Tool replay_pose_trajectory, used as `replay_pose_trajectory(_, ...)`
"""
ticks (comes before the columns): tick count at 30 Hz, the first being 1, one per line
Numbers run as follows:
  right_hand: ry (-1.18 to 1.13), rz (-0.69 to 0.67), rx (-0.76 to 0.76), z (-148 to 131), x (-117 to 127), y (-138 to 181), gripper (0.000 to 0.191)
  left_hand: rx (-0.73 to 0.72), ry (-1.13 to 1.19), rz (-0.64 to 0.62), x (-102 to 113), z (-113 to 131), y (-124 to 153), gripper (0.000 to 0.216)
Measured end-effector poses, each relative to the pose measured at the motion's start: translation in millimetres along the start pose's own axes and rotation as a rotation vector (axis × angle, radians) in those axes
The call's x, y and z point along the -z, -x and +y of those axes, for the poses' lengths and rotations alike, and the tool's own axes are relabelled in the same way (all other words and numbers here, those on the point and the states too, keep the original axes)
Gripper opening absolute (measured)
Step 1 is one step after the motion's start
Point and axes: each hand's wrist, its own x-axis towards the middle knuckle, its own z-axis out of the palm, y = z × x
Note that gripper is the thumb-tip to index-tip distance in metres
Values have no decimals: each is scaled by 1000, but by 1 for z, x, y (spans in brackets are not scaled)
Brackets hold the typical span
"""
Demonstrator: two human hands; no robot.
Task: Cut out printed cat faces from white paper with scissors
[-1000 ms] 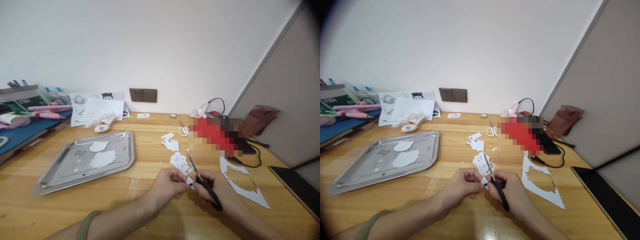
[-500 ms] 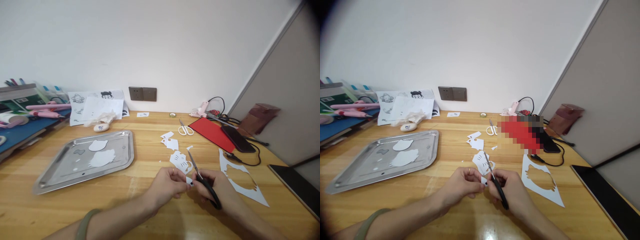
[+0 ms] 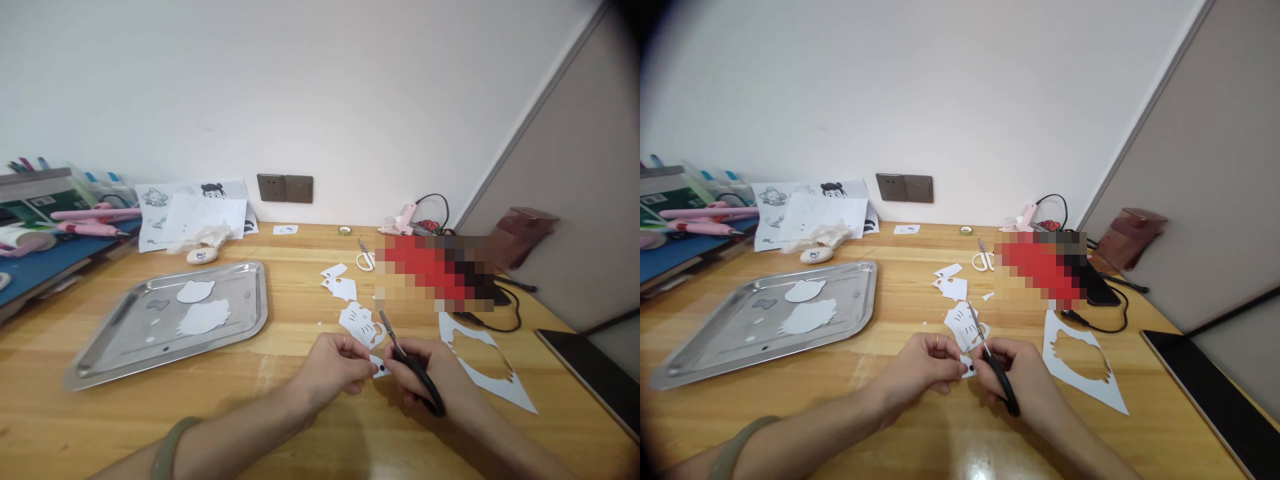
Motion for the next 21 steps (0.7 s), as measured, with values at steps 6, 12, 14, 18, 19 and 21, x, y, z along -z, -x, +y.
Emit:
replay_pose_trajectory(6, 16, 3, 0, 3, 0, 0, 6, -46, 38, 30, 0, -1, -1, 17)
replay_pose_trajectory(12, 29, -5, 20, 1, -1, -1, 7, -24, 16, -4, 0, 0, 0, 20)
replay_pose_trajectory(14, 28, -15, 25, 0, -1, 0, 7, -27, 5, -9, 0, 0, 0, 20)
replay_pose_trajectory(18, 15, -19, 23, 2, -2, 0, 8, -47, -14, -29, 1, -2, -1, 19)
replay_pose_trajectory(19, 12, -20, 21, 3, -3, 0, 8, -54, -31, -41, 1, -3, -1, 19)
replay_pose_trajectory(21, 11, -22, 20, 3, -3, 0, 8, -75, -66, -69, 1, -5, -2, 17)
